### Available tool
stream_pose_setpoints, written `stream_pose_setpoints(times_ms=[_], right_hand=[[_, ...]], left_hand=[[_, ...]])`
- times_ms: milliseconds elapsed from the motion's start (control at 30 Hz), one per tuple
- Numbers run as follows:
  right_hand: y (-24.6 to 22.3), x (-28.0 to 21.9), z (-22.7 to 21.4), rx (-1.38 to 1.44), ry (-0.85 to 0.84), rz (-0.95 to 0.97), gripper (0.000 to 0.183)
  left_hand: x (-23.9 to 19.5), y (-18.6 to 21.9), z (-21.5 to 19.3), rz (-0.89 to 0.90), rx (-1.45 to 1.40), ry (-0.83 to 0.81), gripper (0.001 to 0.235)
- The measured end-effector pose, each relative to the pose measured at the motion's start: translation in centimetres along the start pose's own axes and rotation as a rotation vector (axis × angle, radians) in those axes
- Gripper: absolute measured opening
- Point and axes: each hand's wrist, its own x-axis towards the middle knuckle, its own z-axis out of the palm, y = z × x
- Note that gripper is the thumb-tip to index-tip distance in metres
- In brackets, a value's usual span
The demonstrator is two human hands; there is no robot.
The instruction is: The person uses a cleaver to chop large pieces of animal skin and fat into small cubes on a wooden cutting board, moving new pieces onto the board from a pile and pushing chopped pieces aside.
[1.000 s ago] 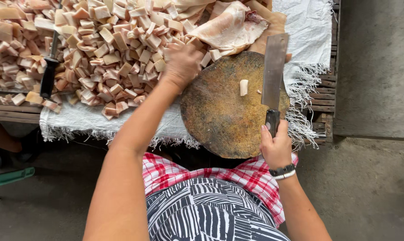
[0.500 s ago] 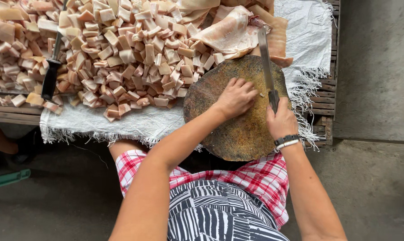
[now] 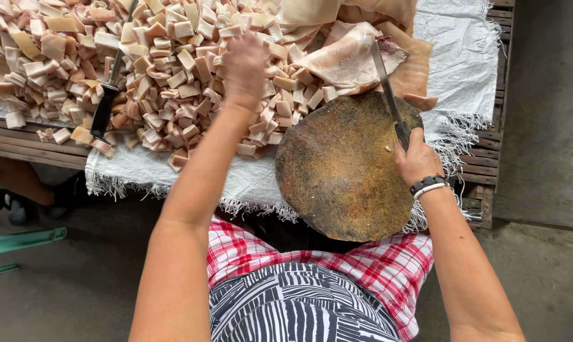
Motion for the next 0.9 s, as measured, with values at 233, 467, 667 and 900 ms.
stream_pose_setpoints(times_ms=[233,467,667,900], right_hand=[[-1.5,0.5,-2.2,0.193,-0.081,0.135,0.038],[-2.5,-0.2,-2.3,0.282,-0.074,0.211,0.038],[-1.8,0.2,-1.6,0.221,-0.029,0.141,0.037],[-2.9,0.1,-2.8,0.322,-0.082,0.235,0.038]], left_hand=[[-3.2,-1.9,3.3,0.668,1.053,-0.089,0.035],[-1.1,-3.6,15.6,0.774,0.933,-0.138,0.051],[3.5,-2.3,17.5,0.678,1.206,-0.209,0.063],[9.4,-2.0,15.4,0.39,0.934,-0.199,0.029]])
